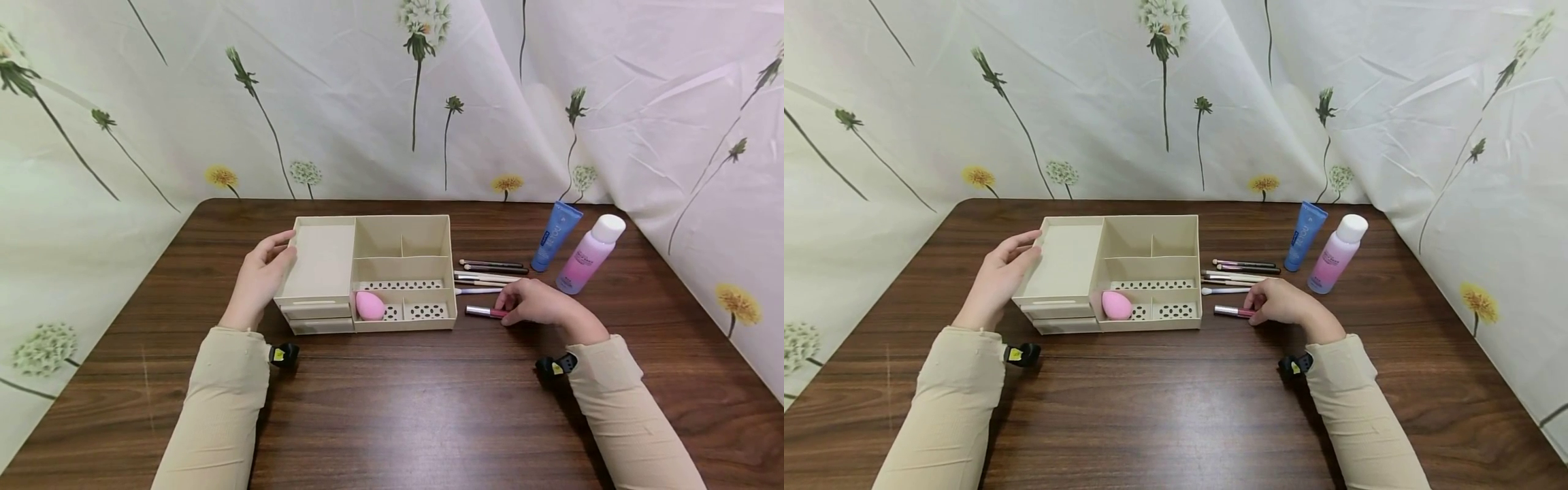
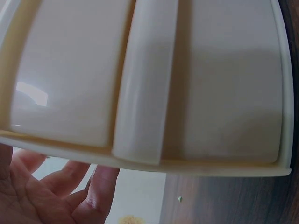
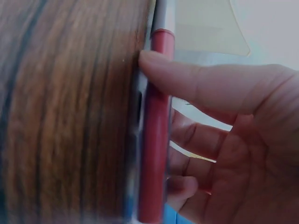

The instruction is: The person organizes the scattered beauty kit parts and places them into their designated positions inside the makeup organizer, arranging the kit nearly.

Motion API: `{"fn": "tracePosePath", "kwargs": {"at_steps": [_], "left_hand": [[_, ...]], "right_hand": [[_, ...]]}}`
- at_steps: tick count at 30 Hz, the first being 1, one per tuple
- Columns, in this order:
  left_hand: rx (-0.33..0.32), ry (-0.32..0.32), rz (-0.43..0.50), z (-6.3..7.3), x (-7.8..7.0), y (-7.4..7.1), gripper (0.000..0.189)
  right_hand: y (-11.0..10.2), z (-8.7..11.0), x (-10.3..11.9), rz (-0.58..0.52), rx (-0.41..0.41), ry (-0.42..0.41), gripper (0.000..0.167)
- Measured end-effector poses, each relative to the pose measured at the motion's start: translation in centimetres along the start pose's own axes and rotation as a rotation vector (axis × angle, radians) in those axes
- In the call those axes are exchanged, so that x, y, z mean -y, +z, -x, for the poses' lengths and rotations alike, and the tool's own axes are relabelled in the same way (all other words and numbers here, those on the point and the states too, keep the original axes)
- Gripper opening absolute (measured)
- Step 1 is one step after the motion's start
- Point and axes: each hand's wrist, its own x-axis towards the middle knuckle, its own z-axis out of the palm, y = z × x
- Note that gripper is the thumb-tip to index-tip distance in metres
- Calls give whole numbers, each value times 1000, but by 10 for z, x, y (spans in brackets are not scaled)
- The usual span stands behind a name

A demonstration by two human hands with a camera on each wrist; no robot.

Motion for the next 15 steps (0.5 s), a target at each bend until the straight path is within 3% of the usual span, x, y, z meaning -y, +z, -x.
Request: {"fn": "tracePosePath", "kwargs": {"at_steps": [8,15], "left_hand": [[5,0,2,0,1,1,50],[6,-9,10,-1,1,1,50]], "right_hand": [[-1,2,3,-58,-16,-33,15],[-5,7,11,-143,-77,-52,18]]}}
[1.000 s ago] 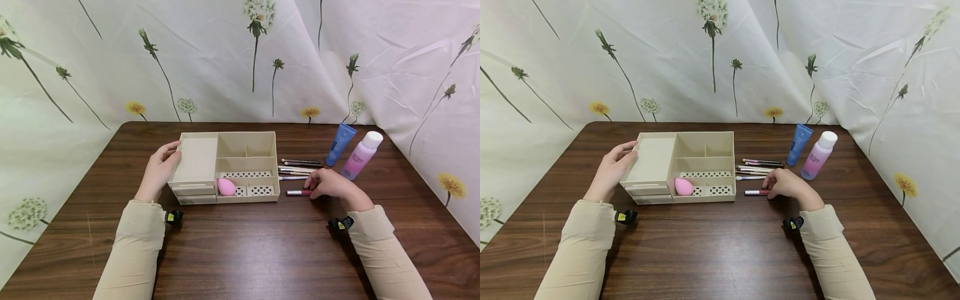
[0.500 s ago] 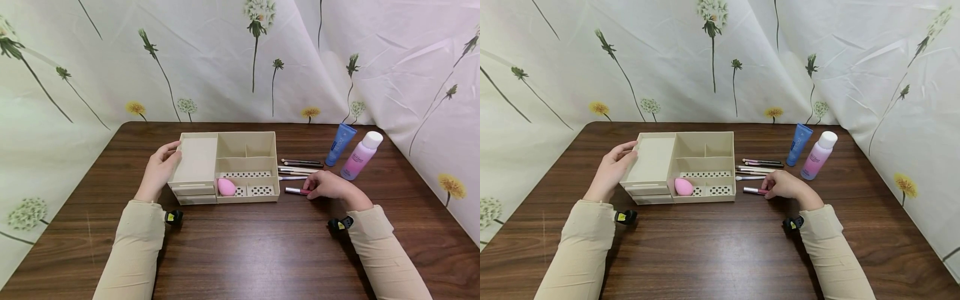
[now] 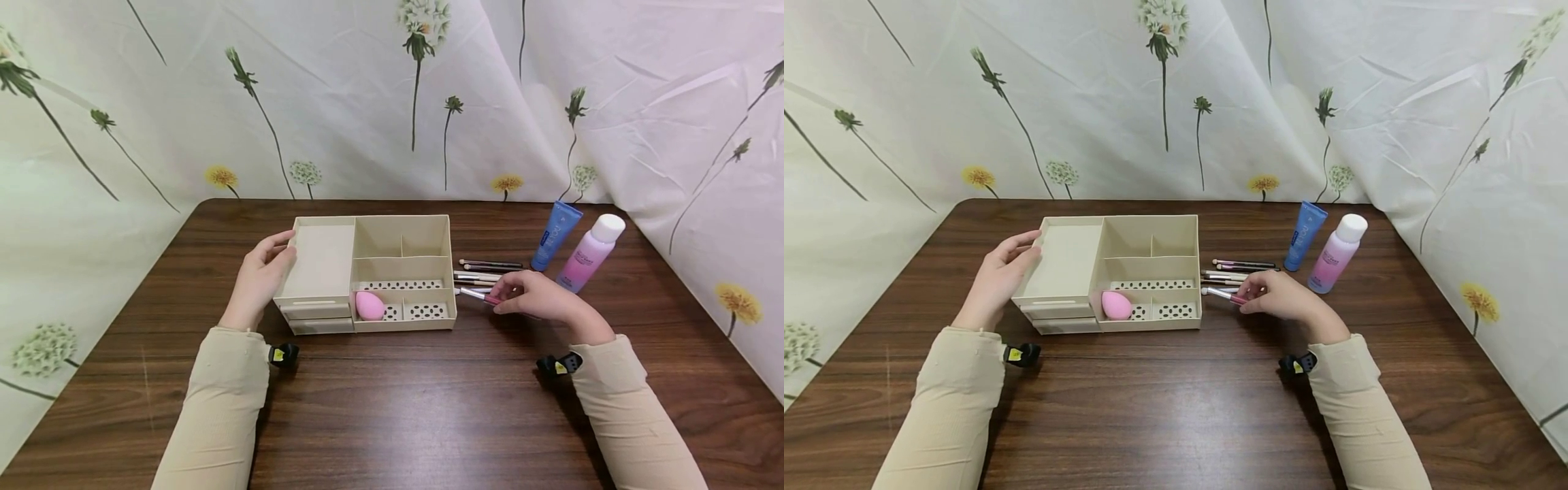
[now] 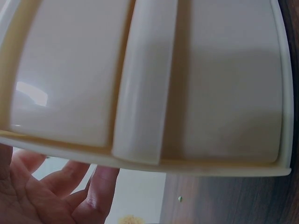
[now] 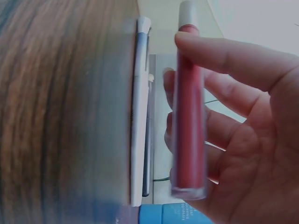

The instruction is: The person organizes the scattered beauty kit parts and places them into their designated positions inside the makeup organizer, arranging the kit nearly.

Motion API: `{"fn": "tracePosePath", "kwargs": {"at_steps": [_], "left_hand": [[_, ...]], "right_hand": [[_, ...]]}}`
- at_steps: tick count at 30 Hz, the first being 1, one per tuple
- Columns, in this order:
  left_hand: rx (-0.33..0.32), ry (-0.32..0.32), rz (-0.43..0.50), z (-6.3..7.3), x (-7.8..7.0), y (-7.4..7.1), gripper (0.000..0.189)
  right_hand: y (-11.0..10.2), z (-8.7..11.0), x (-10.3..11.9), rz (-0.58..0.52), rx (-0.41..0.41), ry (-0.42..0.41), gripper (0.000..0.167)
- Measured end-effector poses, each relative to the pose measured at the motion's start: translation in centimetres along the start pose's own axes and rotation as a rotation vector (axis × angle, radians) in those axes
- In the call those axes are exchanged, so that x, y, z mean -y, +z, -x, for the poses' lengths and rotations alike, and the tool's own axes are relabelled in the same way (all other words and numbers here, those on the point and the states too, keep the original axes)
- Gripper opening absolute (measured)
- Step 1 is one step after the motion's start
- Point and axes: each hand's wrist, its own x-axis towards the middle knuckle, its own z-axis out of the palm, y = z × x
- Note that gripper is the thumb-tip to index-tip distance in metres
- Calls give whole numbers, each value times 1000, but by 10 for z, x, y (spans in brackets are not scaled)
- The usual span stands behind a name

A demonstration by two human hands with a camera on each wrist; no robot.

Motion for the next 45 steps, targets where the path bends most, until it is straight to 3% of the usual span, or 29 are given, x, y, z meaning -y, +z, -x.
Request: {"fn": "tracePosePath", "kwargs": {"at_steps": [7,20,45], "left_hand": [[2,-11,-3,1,2,-2,50],[6,-15,11,2,6,-5,51],[3,4,23,-2,5,0,50]], "right_hand": [[-3,1,5,23,-24,-8,22],[3,-3,33,-51,-71,-99,18],[25,-45,83,-48,-110,-166,19]]}}
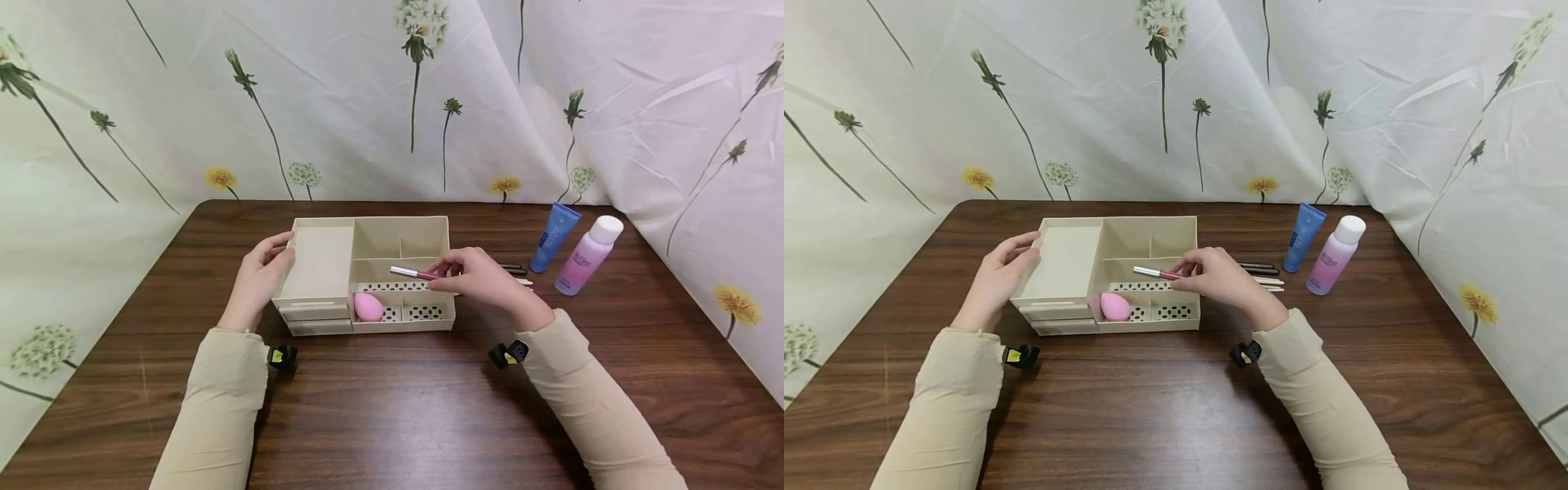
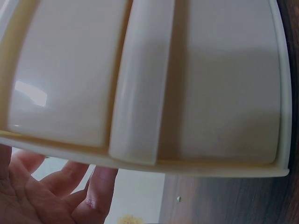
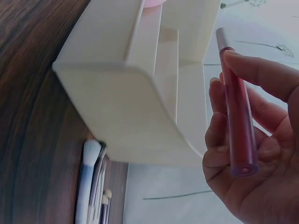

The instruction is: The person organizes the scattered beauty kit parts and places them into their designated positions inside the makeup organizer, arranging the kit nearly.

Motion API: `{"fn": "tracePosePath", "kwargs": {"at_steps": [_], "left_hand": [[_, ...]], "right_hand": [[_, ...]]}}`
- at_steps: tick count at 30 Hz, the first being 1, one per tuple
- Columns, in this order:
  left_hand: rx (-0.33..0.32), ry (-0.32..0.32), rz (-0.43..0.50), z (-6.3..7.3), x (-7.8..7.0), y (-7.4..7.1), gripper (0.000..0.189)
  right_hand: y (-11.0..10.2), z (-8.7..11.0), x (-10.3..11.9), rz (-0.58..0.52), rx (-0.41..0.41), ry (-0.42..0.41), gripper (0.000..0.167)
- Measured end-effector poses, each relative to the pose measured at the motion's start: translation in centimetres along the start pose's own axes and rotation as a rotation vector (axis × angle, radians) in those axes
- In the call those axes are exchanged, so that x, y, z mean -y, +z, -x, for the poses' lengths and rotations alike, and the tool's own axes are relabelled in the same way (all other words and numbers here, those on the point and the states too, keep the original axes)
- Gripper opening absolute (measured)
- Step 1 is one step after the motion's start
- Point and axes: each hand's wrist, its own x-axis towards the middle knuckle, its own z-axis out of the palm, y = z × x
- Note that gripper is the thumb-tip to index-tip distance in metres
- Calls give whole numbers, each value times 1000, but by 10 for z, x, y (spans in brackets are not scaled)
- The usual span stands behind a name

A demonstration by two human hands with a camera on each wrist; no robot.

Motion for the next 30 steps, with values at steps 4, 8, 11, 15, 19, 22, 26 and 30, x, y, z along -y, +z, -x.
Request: {"fn": "tracePosePath", "kwargs": {"at_steps": [4,8,11,15,19,22,26,30], "left_hand": [[0,-5,-1,0,0,0,50],[2,-11,1,0,0,0,50],[1,-10,-1,0,-1,0,50],[-4,-6,-7,1,-1,0,50],[-7,-6,-9,1,-2,1,50],[-8,-9,-9,1,-3,1,50],[-6,-10,-9,1,-3,1,50],[-5,-13,-8,1,-2,1,50]], "right_hand": [[5,-9,4,-2,2,-20,20],[10,-16,8,8,12,-38,21],[14,-20,12,-1,14,-34,22],[21,-26,13,4,14,-50,22],[26,-31,13,33,18,-75,21],[30,-34,13,71,20,-82,20],[35,-38,11,143,10,-99,19],[41,-41,9,184,6,-96,20]]}}
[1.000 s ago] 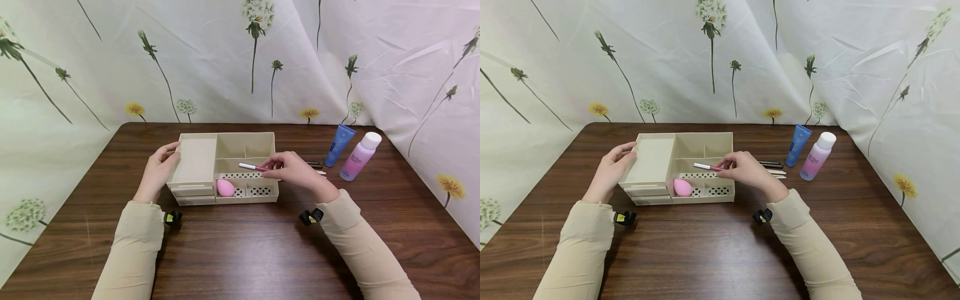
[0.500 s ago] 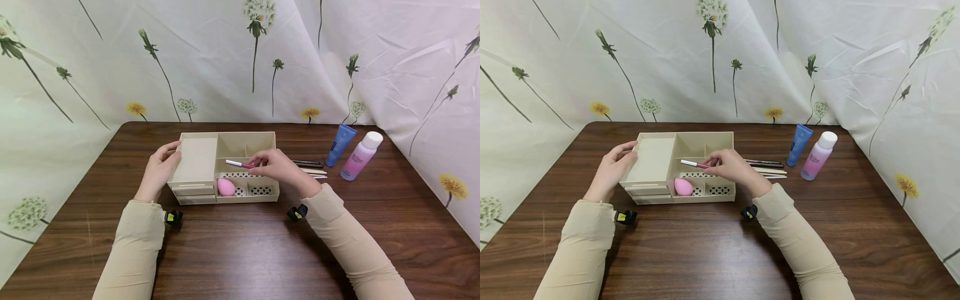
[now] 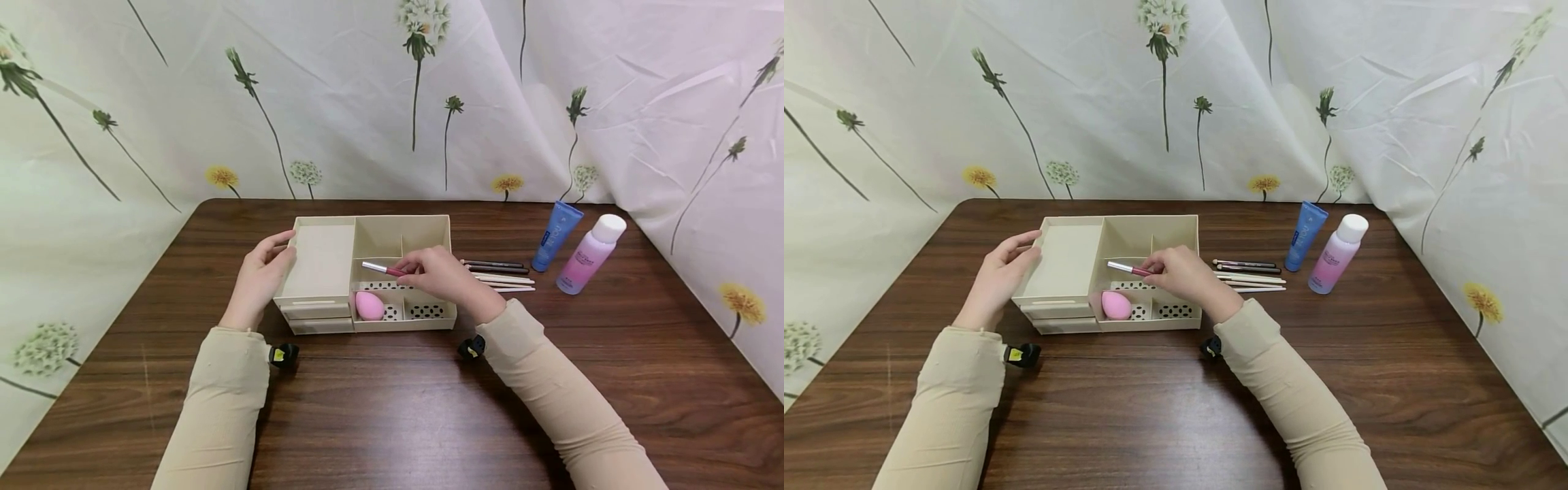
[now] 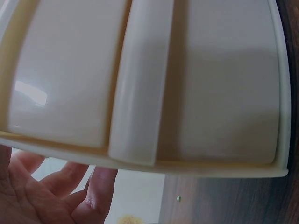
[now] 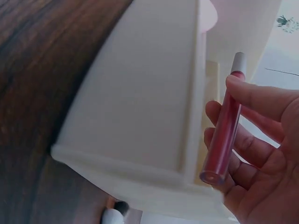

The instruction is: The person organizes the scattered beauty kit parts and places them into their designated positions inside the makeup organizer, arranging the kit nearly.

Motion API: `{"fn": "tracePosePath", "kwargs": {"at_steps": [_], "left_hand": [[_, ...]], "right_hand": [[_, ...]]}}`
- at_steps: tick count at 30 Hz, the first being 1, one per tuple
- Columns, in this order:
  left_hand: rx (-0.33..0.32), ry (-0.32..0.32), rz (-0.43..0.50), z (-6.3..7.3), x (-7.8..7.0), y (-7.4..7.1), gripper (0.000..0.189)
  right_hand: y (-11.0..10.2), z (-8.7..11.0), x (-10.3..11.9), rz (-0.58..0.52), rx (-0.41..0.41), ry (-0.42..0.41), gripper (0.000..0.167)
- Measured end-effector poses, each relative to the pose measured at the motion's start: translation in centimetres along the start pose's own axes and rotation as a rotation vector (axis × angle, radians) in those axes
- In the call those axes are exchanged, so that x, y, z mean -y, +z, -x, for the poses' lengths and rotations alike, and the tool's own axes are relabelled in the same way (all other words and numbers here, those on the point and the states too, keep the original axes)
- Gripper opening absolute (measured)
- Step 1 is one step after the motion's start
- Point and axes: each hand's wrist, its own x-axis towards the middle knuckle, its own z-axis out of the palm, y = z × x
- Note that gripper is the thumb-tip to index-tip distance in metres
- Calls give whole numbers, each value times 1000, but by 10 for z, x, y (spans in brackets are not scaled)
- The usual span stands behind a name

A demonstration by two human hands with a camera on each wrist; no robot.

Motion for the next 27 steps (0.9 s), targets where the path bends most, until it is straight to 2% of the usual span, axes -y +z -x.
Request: {"fn": "tracePosePath", "kwargs": {"at_steps": [8,17,27], "left_hand": [[-1,0,-2,0,0,0,50],[-3,0,-5,0,0,0,50],[-1,-16,-2,0,0,0,50]], "right_hand": [[10,-4,0,58,3,5,19],[18,-5,1,268,-40,-14,16],[21,-5,1,393,-73,-56,12]]}}
